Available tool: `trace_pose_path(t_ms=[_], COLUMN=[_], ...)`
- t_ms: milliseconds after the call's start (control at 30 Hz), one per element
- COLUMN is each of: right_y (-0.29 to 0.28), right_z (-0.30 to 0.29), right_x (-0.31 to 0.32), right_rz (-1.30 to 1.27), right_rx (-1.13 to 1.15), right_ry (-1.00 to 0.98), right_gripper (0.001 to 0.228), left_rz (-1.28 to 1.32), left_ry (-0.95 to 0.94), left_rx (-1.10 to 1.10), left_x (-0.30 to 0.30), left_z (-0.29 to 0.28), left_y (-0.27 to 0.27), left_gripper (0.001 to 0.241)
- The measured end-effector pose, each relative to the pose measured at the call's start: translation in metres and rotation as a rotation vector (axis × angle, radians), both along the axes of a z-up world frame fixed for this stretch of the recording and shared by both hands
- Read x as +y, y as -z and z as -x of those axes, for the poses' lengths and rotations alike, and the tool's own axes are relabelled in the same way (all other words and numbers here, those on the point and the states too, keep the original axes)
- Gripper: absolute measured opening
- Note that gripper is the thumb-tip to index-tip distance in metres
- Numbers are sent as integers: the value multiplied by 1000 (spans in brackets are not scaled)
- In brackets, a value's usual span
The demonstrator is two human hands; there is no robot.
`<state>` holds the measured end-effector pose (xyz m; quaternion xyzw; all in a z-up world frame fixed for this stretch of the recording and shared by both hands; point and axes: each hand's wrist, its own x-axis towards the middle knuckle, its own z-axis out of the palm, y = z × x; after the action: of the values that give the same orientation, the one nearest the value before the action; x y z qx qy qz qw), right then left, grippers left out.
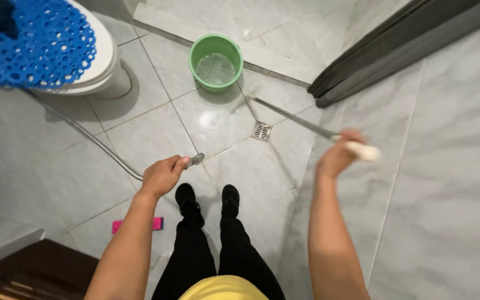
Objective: The person cleans a tiled bathroom floor by spraying water from a handheld shower head and pushing the water toward the drain with a squeegee. They also use a pink floor brush to scrub the floor near the door and walls, then rinse the brush and squeegee with the shower head.
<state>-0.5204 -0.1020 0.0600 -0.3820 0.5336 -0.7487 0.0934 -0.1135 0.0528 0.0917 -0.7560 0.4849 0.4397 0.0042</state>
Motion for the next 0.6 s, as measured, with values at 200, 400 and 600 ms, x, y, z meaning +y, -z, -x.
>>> trace_pose_path(t_ms=[200, 400, 600], right_y=[53, 41, 37], right_z=[-49, -88, -126], right_x=[134, 186, 175], right_rz=[-564, -919, -1206], right_rx=[155, -46, -1035], right_ry=[-598, -828, -835], right_gripper=[4, 48, 46], left_rz=[15, 61, 160], left_ry=[83, 140, 137], left_rx=[74, 95, 211], left_x=[-11, -32, -28], left_z=[1, -25, -60], left_y=[-1, -4, -23], left_gripper=[57, 58, 47])
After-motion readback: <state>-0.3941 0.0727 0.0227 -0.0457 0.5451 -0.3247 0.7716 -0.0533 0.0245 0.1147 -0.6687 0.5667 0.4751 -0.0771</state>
